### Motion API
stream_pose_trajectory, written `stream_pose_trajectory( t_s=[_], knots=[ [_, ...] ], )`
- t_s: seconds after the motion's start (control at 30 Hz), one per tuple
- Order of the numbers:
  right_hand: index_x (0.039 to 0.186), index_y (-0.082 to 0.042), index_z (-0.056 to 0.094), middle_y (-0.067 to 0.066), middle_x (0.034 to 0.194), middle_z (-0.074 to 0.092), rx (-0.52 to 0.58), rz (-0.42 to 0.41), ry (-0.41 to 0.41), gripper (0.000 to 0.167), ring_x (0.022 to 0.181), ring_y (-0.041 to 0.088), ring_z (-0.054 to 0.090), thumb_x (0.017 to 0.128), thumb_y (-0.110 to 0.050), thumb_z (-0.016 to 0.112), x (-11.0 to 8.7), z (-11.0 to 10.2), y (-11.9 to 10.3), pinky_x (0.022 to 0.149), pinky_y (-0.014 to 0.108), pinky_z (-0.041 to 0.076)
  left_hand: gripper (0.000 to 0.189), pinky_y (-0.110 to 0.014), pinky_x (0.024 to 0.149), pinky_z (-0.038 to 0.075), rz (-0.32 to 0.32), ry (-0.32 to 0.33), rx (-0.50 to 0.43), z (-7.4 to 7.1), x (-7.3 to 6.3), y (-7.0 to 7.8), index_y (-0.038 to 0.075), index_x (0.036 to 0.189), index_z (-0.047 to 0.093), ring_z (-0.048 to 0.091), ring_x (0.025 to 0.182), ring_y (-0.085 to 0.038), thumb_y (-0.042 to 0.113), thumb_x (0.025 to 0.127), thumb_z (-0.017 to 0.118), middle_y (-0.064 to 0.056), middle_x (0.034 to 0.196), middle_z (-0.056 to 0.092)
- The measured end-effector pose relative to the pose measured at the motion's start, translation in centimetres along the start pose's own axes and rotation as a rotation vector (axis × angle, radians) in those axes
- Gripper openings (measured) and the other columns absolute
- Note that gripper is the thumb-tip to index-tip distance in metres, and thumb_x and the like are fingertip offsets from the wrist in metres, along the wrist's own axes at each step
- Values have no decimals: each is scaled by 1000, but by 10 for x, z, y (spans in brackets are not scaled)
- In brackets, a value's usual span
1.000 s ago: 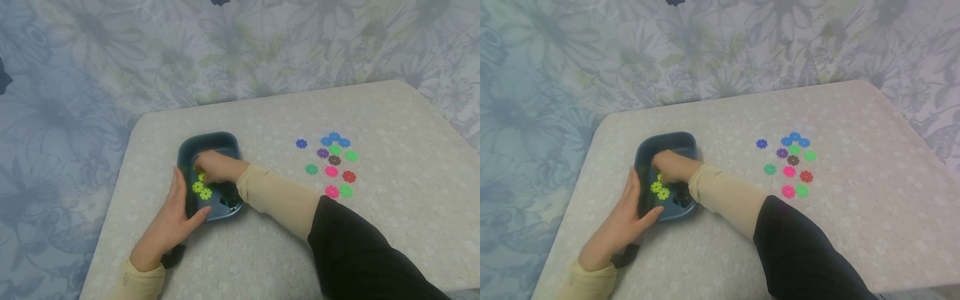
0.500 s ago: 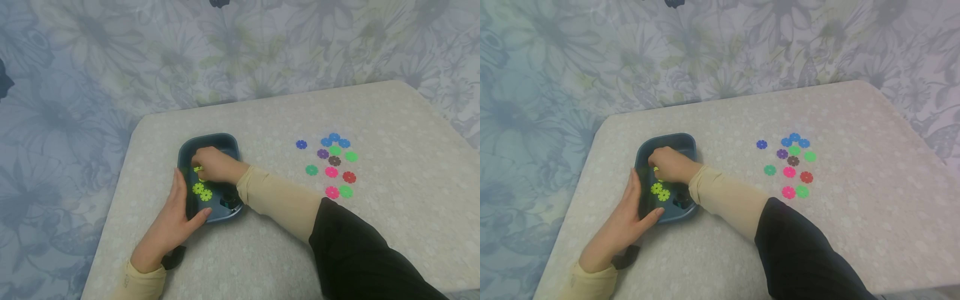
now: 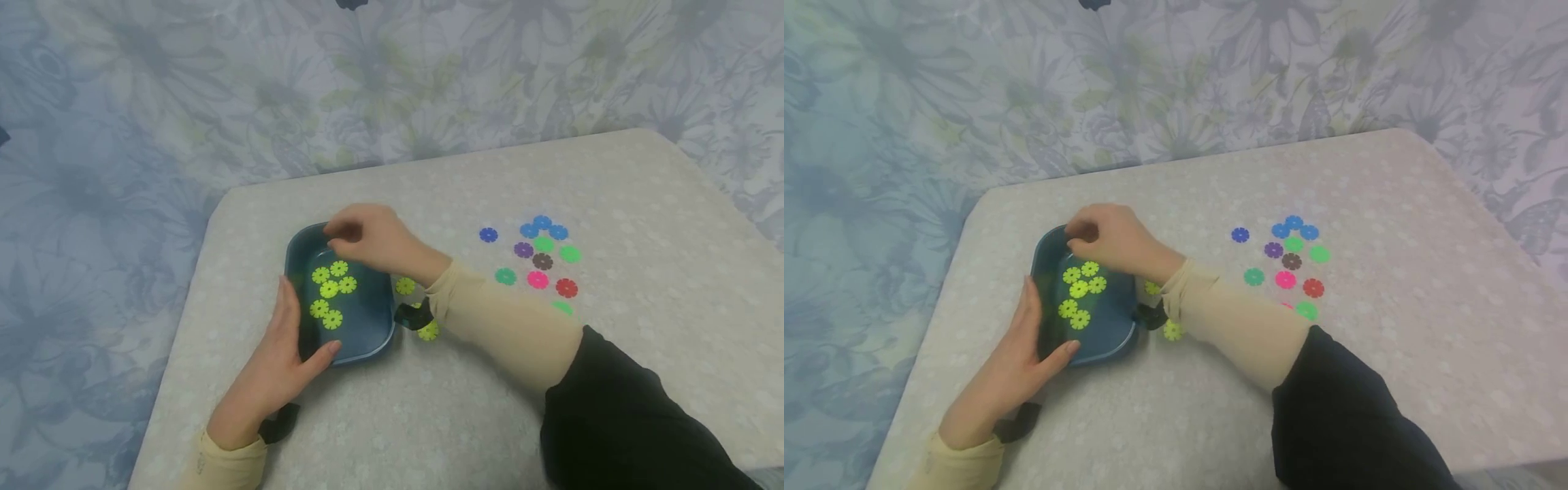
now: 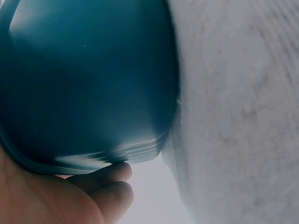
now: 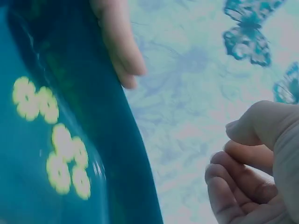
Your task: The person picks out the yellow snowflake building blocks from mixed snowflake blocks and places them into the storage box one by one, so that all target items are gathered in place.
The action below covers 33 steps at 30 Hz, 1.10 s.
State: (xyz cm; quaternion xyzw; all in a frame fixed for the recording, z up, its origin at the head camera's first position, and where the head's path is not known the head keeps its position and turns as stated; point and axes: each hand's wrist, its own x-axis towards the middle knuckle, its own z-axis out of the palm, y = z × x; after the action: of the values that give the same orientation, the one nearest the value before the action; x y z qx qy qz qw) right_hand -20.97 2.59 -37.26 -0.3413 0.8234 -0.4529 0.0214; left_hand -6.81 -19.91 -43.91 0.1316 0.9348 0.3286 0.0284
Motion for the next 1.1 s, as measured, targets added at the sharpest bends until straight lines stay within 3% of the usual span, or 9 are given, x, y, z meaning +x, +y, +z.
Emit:
stream_pose_trajectory(
  t_s=[0.23,0.37,0.43,0.73,1.1],
  knots=[
    [117,-6,76,6,115,75,46,177,-6,26,103,19,69,92,-13,75,-45,-45,42,93,36,56,121,-64,123,15,-10,4,14,-2,1,-1,18,160,-26,-11,159,-26,53,95,70,1,169,-28],
    [116,-6,77,4,114,76,92,294,-28,25,106,20,67,91,-13,77,-68,-47,70,97,40,54,121,-64,123,14,-17,-3,26,-6,-2,-2,18,160,-26,-12,159,-27,54,95,69,1,168,-30],
    [116,-7,77,3,115,76,102,311,-40,26,106,19,67,91,-13,76,-75,-42,81,97,39,54,120,-64,123,14,-14,-6,28,-8,-3,-2,18,160,-26,-13,158,-27,53,95,69,1,167,-30],
    [119,-7,76,3,110,76,94,241,-70,30,95,16,69,89,-9,76,-83,-20,88,88,35,58,120,-66,122,14,-15,-4,5,-9,-7,-2,18,160,-27,-13,159,-27,50,96,70,1,168,-29],
    [123,-10,74,2,121,74,91,170,-140,34,108,17,69,89,-9,75,-84,-17,92,96,36,56,120,-66,122,14,-13,-14,12,-10,-6,-1,19,160,-27,-13,159,-26,48,96,70,1,168,-29]
  ],
)
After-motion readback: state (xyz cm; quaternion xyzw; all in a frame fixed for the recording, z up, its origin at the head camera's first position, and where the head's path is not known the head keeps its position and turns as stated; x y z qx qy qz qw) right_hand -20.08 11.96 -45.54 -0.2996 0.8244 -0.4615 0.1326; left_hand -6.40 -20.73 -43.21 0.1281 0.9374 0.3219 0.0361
